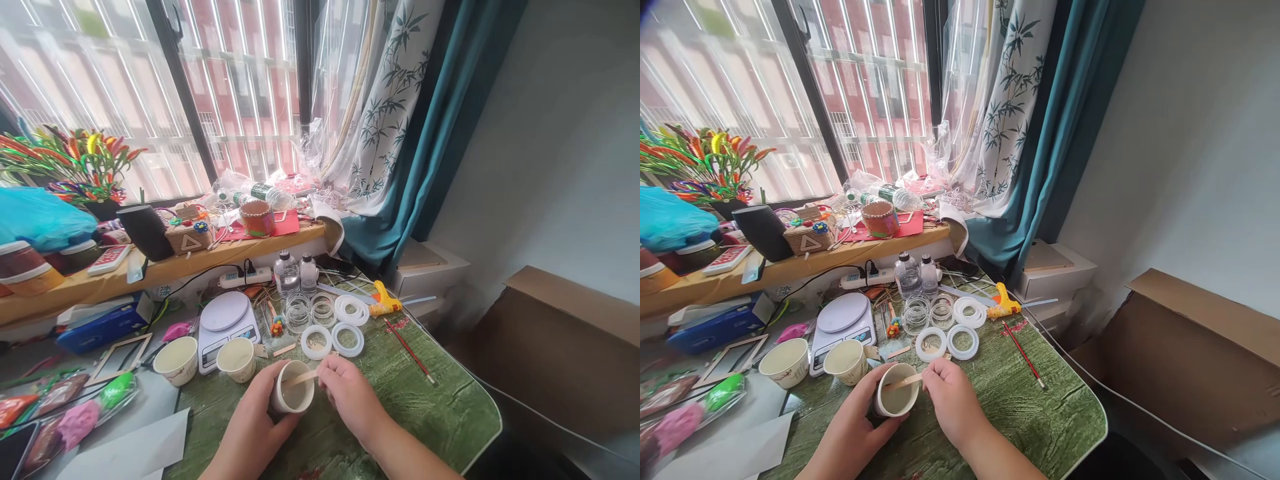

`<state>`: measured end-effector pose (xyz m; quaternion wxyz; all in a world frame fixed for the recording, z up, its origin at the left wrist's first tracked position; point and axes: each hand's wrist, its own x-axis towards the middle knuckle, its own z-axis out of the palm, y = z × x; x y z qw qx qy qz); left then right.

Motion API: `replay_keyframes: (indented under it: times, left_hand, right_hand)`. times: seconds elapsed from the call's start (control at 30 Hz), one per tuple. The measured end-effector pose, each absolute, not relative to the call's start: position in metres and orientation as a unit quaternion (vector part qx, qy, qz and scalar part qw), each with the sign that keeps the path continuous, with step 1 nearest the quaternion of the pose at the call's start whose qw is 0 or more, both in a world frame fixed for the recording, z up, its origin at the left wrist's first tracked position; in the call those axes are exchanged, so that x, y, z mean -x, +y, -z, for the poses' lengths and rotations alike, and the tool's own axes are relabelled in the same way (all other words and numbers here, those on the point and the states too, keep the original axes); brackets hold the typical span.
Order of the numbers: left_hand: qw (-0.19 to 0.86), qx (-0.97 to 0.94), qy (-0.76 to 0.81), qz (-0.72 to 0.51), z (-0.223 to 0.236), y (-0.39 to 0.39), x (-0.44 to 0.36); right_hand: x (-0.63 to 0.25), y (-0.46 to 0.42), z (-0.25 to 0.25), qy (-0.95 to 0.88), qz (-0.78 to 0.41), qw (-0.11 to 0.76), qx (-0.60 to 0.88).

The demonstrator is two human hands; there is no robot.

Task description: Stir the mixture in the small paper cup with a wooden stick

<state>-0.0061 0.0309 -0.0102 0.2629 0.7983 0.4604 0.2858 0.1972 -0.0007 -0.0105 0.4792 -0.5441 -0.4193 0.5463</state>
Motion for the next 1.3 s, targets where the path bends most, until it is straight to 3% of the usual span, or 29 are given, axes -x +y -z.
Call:
replay_keyframes:
  times: [0.17, 0.7, 1.3]
  left_hand:
    - [0.26, -0.793, 0.476, -0.278, 0.011, 0.03, 0.007]
    - [0.246, -0.793, 0.475, -0.29, 0.012, 0.03, 0.008]
    - [0.24, -0.793, 0.48, -0.288, 0.013, 0.032, 0.008]
  right_hand:
    - [-0.2, 0.0, 0.004, -0.384, -0.572, 0.506, 0.519]
    - [-0.215, -0.006, -0.042, -0.502, -0.451, 0.486, 0.555]
    - [-0.226, -0.009, -0.078, -0.547, -0.413, 0.506, 0.523]
